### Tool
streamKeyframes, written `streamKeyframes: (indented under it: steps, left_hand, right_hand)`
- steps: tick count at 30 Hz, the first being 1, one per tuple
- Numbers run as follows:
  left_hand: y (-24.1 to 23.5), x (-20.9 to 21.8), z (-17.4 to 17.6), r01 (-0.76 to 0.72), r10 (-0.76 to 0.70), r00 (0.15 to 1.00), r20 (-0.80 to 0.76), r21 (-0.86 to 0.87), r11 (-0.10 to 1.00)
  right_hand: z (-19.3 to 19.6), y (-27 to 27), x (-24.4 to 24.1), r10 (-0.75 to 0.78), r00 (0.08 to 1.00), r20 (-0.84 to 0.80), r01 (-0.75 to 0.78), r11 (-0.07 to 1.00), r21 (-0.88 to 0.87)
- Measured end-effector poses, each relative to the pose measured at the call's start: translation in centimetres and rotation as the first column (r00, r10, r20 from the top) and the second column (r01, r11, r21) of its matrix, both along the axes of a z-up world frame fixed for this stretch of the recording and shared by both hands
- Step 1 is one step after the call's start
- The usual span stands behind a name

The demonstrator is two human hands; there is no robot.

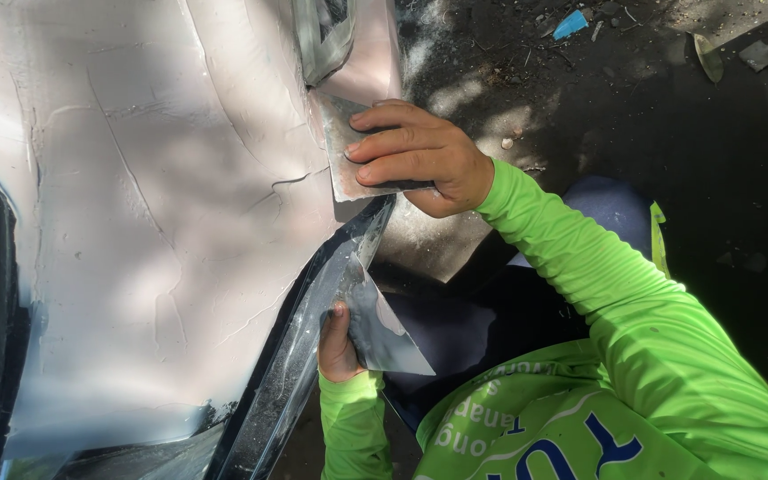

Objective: The person sands the front bumper of a black car using a sanding block and sandpaper. They repeatedly rub the sanding block over the light-colored filler area, occasionally switching between two pieces of sandpaper to continue smoothing the surface.

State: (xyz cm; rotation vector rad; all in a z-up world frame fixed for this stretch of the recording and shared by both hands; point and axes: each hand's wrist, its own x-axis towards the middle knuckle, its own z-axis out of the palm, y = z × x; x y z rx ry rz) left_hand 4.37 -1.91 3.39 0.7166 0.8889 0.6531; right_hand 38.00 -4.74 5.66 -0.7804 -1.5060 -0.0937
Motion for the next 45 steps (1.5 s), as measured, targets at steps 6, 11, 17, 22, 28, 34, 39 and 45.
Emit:
streamKeyframes:
  steps: [6,11,17,22,28,34,39,45]
  left_hand:
    - [0.0,0.1,0.0,-0.018,0.017,1.000,0.011,0.080,0.997]
    - [-0.1,0.0,0.1,-0.035,0.037,0.999,-0.021,0.060,0.998]
    - [-0.5,0.3,0.6,-0.007,0.007,1.000,0.021,0.028,1.000]
    - [-0.4,-0.1,0.4,-0.017,0.017,1.000,-0.009,0.040,0.999]
    - [-1.6,2.0,1.6,0.072,-0.072,0.997,-0.002,0.105,0.992]
    - [-3.6,5.1,3.7,0.050,-0.042,0.983,0.176,-0.046,0.998]
    - [-3.2,2.4,3.7,0.061,-0.047,0.979,0.196,-0.067,0.996]
    - [-0.9,-2.4,0.5,0.085,-0.087,0.986,0.139,0.020,0.996]
  right_hand:
    - [-1.1,-1.0,0.9,0.045,0.998,-0.034,-0.047,0.997,-0.055]
    - [-2.4,-2.1,2.9,0.039,0.999,0.024,-0.035,0.985,-0.171]
    - [-0.3,-2.4,1.5,0.000,1.000,-0.015,-0.003,0.980,-0.197]
    - [-1.5,-1.6,0.9,0.006,0.999,0.044,0.001,0.990,-0.142]
    - [-3.5,-6.4,-1.4,-0.056,0.997,0.057,0.073,0.931,-0.357]
    - [-6.1,-11.1,-9.8,0.066,0.997,0.039,-0.054,0.965,-0.256]
    - [-7.1,-11.1,-9.9,0.021,0.986,0.162,0.045,0.918,-0.393]
    - [0.9,-9.0,-10.5,-0.390,0.915,-0.104,0.290,0.814,-0.503]
